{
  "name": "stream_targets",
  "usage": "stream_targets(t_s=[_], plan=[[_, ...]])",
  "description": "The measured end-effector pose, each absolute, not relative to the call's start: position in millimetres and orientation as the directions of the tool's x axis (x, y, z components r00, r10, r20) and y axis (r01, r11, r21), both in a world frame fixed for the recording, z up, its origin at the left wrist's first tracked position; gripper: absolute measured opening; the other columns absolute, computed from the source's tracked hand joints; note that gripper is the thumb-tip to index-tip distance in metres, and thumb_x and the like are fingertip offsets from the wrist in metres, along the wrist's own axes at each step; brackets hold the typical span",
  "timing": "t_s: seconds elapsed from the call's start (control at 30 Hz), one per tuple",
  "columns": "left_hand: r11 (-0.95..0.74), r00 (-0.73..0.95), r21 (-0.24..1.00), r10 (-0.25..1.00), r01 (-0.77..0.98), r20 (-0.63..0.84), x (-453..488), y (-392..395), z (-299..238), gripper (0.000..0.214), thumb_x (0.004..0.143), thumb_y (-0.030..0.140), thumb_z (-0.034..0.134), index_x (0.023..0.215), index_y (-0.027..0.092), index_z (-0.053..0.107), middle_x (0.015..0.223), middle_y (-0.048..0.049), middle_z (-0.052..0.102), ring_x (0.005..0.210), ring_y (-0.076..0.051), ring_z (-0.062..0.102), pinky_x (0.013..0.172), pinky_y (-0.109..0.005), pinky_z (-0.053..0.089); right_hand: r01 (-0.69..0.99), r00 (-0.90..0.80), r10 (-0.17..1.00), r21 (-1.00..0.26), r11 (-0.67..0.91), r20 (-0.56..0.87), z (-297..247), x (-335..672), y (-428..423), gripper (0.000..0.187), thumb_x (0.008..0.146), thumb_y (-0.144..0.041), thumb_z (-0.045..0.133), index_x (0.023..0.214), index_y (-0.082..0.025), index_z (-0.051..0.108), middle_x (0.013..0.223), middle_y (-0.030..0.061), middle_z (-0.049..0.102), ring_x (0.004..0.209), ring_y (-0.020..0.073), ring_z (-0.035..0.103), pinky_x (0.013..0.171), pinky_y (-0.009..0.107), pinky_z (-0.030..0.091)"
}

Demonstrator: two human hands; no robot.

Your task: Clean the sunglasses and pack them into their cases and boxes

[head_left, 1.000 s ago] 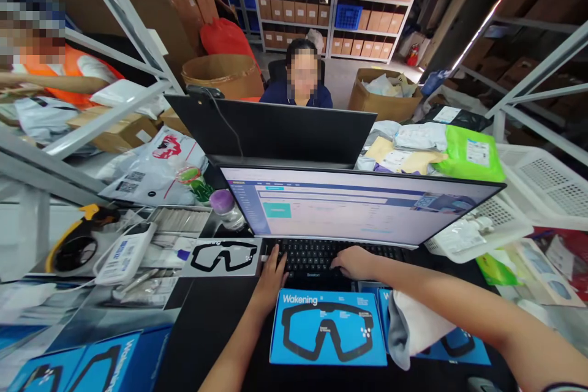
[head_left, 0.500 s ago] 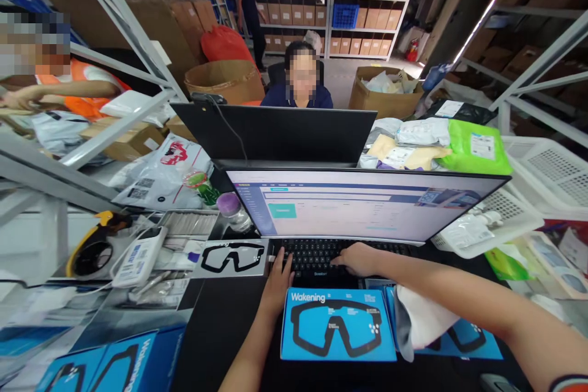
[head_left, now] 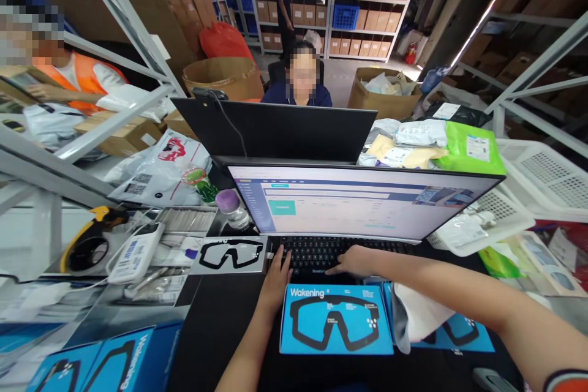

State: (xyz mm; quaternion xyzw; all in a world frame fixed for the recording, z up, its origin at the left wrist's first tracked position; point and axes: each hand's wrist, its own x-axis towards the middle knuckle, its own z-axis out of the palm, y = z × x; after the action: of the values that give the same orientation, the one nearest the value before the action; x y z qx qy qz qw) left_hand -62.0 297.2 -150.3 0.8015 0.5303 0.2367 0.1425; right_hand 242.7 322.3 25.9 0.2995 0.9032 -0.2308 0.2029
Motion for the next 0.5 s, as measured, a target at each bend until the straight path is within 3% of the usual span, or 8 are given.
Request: stream_targets(t_s=[0.2, 0.37, 0.5], plan=[[-0.385, 0.310, 0.498, 0.923, 0.777, 0.230, -61, 294, -150, 0.048, 0.099, 0.023, 0.038, 0.147, 0.024, 0.041, 0.160, -0.0143, 0.032, 0.147, -0.030, 0.033, 0.114, -0.052, 0.040, 0.637, -0.750, 0.461, -0.329, 0.697, -0.475, 12, 230, 325, 0.066, 0.079, 0.006, 0.058, 0.132, -0.032, 0.064, 0.080, -0.0052, 0.073, 0.076, 0.0187, 0.069, 0.080, 0.027, 0.050], [-0.363, 0.295, 0.534, 0.932, 0.764, 0.211, -60, 295, -151, 0.047, 0.099, 0.025, 0.037, 0.146, 0.022, 0.043, 0.161, -0.0143, 0.032, 0.148, -0.030, 0.032, 0.115, -0.052, 0.038, 0.635, -0.752, 0.462, -0.328, 0.700, -0.471, 10, 229, 325, 0.069, 0.081, 0.005, 0.058, 0.140, -0.031, 0.057, 0.089, -0.0015, 0.076, 0.081, 0.0233, 0.070, 0.081, 0.033, 0.051], [-0.342, 0.287, 0.562, 0.940, 0.753, 0.188, -61, 296, -149, 0.047, 0.098, 0.025, 0.037, 0.145, 0.023, 0.044, 0.161, -0.0126, 0.033, 0.148, -0.030, 0.033, 0.116, -0.052, 0.037, 0.652, -0.741, 0.475, -0.339, 0.679, -0.474, 12, 229, 325, 0.069, 0.078, 0.008, 0.056, 0.136, -0.028, 0.061, 0.091, -0.0009, 0.078, 0.087, 0.0244, 0.071, 0.083, 0.032, 0.050]])
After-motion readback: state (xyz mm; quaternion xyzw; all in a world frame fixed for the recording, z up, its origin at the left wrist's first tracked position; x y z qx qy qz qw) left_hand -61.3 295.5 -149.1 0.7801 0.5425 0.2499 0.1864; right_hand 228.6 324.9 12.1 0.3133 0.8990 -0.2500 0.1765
